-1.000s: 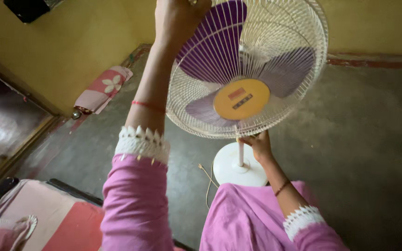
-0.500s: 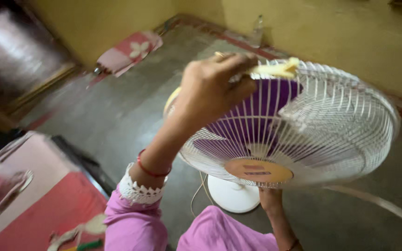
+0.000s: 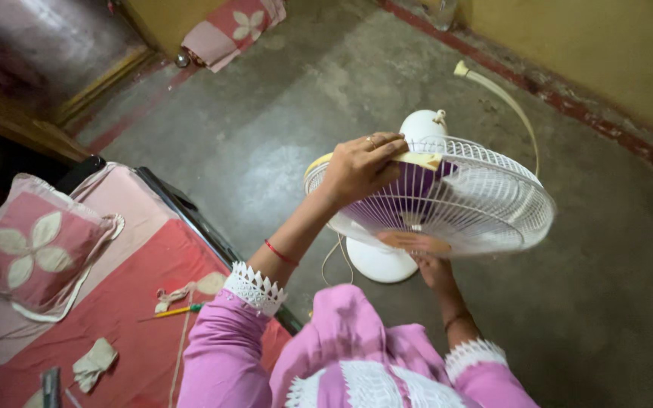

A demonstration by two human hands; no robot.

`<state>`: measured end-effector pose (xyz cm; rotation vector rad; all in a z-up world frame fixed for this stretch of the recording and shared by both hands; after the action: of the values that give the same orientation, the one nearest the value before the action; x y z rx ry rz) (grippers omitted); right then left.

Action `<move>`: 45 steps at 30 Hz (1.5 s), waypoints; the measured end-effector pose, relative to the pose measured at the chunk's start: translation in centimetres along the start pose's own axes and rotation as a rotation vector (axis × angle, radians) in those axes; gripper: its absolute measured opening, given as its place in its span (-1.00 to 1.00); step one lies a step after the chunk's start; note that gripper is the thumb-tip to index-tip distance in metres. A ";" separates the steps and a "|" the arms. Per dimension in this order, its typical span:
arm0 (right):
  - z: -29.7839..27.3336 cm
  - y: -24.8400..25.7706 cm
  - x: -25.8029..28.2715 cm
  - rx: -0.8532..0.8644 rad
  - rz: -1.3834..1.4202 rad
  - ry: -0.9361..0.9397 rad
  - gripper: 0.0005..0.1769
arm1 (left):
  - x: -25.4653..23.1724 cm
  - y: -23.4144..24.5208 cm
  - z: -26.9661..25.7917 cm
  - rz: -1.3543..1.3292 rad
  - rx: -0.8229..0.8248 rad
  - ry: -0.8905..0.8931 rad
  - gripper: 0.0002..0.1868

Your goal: The person assembles a standing electric fan by attaching the front wire cage to the fan head. They align the cage, rotate it to engage the clips, and secure it in place. The person then places the assembled fan head on a nearby bed.

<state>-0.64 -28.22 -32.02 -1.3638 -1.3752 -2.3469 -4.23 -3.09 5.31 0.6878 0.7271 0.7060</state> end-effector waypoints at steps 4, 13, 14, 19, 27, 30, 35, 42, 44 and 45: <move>0.9 -1.5 -1.2 -0.135 1.356 -0.164 -0.71 | 0.2 0.0 -0.1 -0.018 0.020 0.001 -0.52; -1.0 -0.5 0.6 -0.160 -0.139 -0.252 -0.82 | 0.0 -0.3 -0.3 -0.013 0.035 0.048 -0.53; -1.0 0.1 0.8 -0.223 -0.116 -0.221 -0.81 | -0.1 -0.2 -0.2 -0.001 0.023 0.052 -0.55; -1.3 0.9 1.0 -0.235 -0.181 -0.374 -0.86 | -0.1 0.0 -0.1 0.037 -0.005 0.041 -0.57; -3.2 1.7 0.3 -0.681 1.559 -0.171 -0.58 | -0.1 0.3 -0.2 0.064 0.020 0.066 -0.58; -6.2 4.8 0.3 -0.706 1.086 -0.340 -0.64 | 0.4 0.4 -0.4 0.046 0.027 0.071 -0.59; -12.0 7.8 0.8 -1.086 1.123 -0.533 -0.76 | 1.2 0.3 -1.0 0.021 0.035 0.085 -0.60; -18.6 13.8 4.9 -1.021 0.571 -0.432 -0.69 | 1.0 -0.7 -0.8 0.027 0.059 0.046 -0.50; -19.3 14.9 5.9 -0.902 0.475 -0.381 -0.69 | 1.0 -0.8 -0.8 0.035 0.065 0.042 -0.49; -19.3 15.0 6.1 -0.823 0.460 -0.405 -0.71 | 1.1 -0.9 -0.9 0.037 0.073 0.043 -0.50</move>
<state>-9.52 -49.30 -21.54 -2.1372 -0.0037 -2.4400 -4.07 -2.49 3.79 0.7561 0.7838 0.7325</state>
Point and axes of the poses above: each hand's wrist, its own z-axis towards the middle knuckle, its own y-axis out of the back of the hand, x = y × z, the point moved 5 cm from there along z, towards the middle knuckle, and after that the axes turned 14 degrees about x, right-handed, at the moved point
